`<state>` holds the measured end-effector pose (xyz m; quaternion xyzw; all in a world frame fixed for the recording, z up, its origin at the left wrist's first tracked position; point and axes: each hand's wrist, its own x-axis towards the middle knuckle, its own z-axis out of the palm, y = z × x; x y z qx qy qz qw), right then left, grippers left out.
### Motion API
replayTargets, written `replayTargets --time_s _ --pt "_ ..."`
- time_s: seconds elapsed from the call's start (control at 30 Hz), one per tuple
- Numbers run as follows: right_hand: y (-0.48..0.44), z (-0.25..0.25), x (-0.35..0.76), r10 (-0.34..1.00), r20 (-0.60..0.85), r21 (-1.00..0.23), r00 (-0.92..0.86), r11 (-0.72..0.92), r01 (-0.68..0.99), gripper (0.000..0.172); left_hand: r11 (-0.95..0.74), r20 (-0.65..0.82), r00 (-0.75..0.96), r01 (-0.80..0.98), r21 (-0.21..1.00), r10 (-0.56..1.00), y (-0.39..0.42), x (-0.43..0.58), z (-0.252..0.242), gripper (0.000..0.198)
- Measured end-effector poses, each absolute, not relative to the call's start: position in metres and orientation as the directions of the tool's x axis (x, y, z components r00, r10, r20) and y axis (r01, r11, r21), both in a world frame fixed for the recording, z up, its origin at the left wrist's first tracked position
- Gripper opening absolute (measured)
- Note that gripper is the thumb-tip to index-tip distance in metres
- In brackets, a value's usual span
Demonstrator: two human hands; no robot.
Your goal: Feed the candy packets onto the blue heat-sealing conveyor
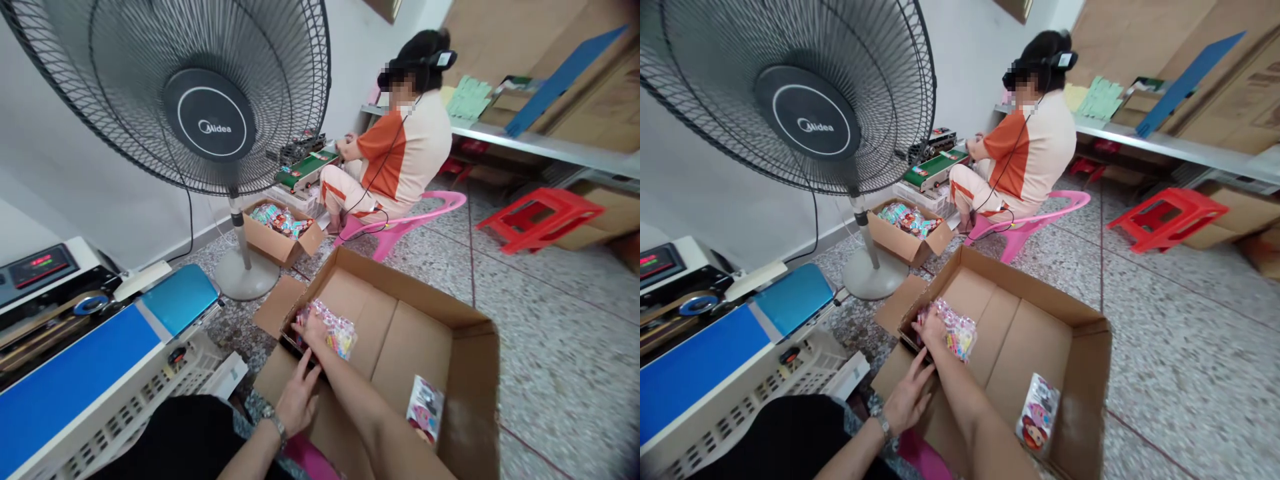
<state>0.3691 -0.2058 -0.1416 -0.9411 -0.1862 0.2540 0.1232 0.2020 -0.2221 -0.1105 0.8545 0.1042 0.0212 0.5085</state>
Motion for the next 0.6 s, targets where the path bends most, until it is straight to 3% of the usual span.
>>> replayTargets --time_s 0.1,0.27,0.43,0.6 --pt "-0.199 -0.145 0.369 0.389 -0.439 -0.278 0.81 -0.916 0.289 0.068 -0.441 -0.053 0.977 0.141 0.886 0.206 -0.224 0.201 -0.115 0.07" --pt "-0.199 -0.149 0.375 0.425 -0.419 -0.308 0.802 -0.898 0.315 0.047 -0.457 -0.028 0.975 0.128 0.88 0.22 -0.225 0.201 -0.119 0.069" --pt "-0.225 -0.138 0.381 0.525 -0.295 -0.48 0.798 -0.804 0.352 0.028 -0.526 0.024 0.981 0.082 0.847 0.192 -0.222 0.205 -0.12 0.067" --pt "-0.262 -0.118 0.388 0.556 -0.105 -0.668 0.825 -0.653 0.356 0.035 -0.534 0.018 0.976 0.103 0.839 0.217 -0.221 0.208 -0.122 0.065"
